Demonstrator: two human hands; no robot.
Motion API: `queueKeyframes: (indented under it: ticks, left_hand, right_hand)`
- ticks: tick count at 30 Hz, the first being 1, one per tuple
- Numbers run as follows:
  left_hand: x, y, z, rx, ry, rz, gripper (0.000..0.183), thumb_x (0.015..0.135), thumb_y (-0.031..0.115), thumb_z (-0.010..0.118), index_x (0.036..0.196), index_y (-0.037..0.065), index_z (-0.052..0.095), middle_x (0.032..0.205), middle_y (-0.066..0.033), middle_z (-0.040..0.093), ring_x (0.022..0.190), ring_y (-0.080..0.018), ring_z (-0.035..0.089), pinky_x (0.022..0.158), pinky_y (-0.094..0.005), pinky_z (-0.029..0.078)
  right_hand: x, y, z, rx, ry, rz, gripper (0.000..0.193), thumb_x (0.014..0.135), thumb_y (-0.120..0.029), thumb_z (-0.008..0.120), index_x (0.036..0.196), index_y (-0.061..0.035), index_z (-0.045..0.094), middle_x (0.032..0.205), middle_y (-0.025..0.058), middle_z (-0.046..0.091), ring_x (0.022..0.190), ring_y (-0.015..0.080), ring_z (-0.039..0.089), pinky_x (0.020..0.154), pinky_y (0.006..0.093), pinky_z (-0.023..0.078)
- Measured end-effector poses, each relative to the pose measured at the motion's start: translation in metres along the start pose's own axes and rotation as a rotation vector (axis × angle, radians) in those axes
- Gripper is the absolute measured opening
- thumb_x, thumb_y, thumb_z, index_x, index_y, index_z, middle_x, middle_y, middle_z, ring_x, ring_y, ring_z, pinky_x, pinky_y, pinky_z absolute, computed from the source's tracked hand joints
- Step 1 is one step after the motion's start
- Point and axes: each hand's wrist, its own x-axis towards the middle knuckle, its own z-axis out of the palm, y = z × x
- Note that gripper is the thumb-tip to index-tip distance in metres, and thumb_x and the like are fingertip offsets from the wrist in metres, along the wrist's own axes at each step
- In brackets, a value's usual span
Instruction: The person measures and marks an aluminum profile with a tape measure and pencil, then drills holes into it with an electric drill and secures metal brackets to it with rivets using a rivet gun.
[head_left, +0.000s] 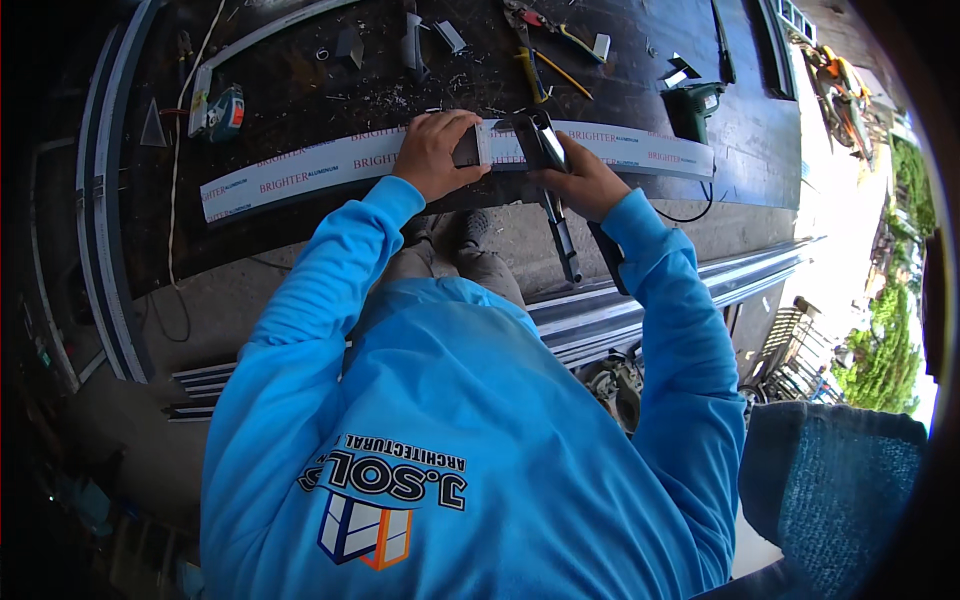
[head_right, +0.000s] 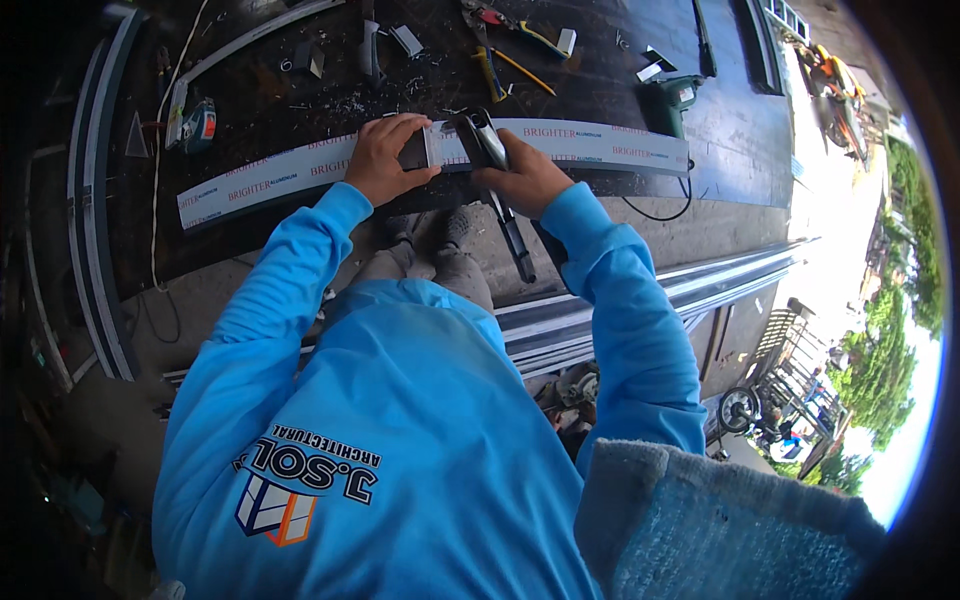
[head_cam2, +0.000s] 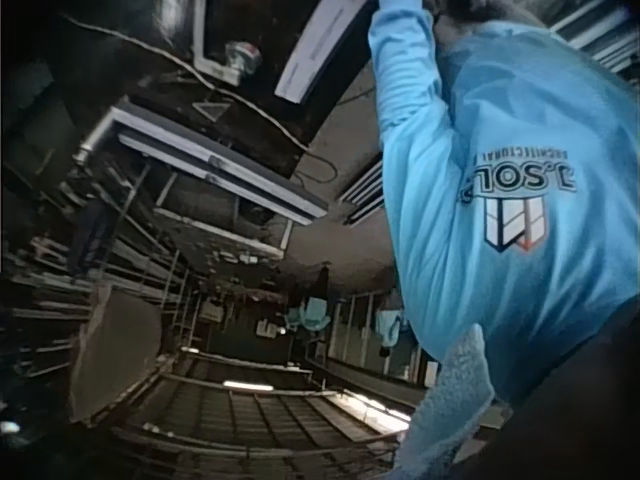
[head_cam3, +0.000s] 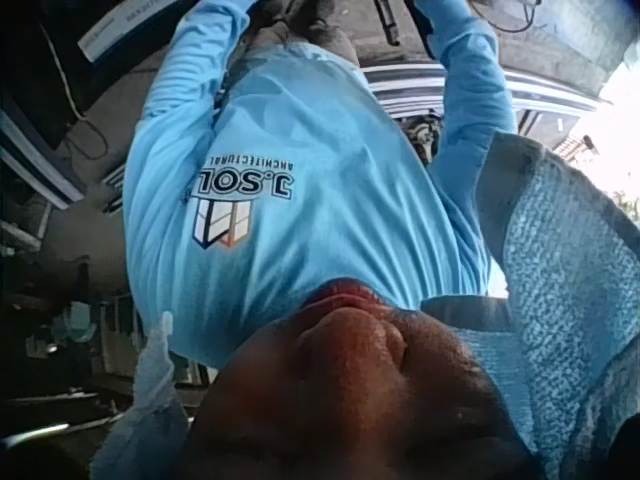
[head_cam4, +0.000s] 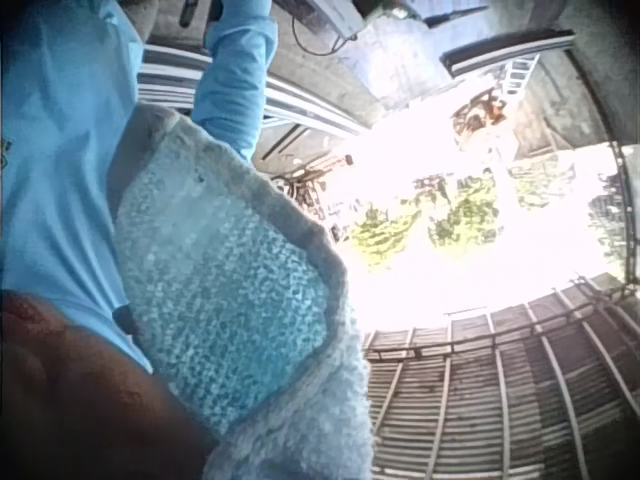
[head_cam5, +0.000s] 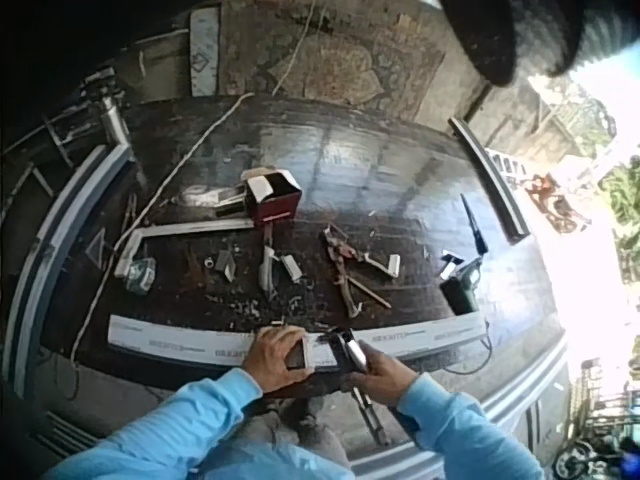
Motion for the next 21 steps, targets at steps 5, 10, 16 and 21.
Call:
queueKeyframes:
  ticks: [5,10,16,21]
  left_hand:
    - [-0.003,-0.001,0.002,0.002,0.015,-0.016,0.063,0.069,0.033,0.083,0.123,0.013,0.057,0.127,-0.0055,0.058,0.119,-0.0253,0.055,0.105,-0.0443,0.035]
    - [-0.004,-0.001,0.005,-0.004,-0.012,-0.024,0.065,0.069,0.033,0.083,0.124,0.014,0.057,0.127,-0.0056,0.058,0.12,-0.0259,0.054,0.105,-0.0443,0.035]
    - [-0.004,-0.005,0.007,-0.01,0.008,-0.002,0.063,0.069,0.032,0.083,0.124,0.014,0.057,0.128,-0.0059,0.058,0.12,-0.0261,0.055,0.105,-0.044,0.035]
    - [-0.006,-0.006,0.008,0.024,0.012,-0.001,0.064,0.07,0.035,0.082,0.125,0.012,0.058,0.127,-0.0065,0.059,0.119,-0.0259,0.055,0.105,-0.0441,0.035]
  right_hand:
    - [0.023,-0.008,-0.002,-0.207,-0.052,0.021,0.063,0.082,-0.029,0.071,0.135,-0.003,0.049,0.113,0.0249,0.065,0.104,0.0353,0.065,0.093,0.0413,0.048]
    - [0.021,-0.014,-0.002,-0.289,-0.067,-0.03,0.062,0.081,-0.03,0.069,0.135,-0.0048,0.05,0.109,0.0243,0.066,0.101,0.0352,0.066,0.09,0.0414,0.05]
    - [0.024,-0.022,-0.002,-0.293,-0.083,0.087,0.061,0.08,-0.028,0.069,0.134,-0.0058,0.051,0.106,0.0243,0.067,0.095,0.0366,0.067,0.087,0.0437,0.051]
    - [0.025,-0.04,-0.001,-0.065,-0.111,0.315,0.061,0.079,-0.027,0.069,0.134,-0.005,0.051,0.107,0.0244,0.067,0.095,0.0369,0.068,0.086,0.042,0.052]
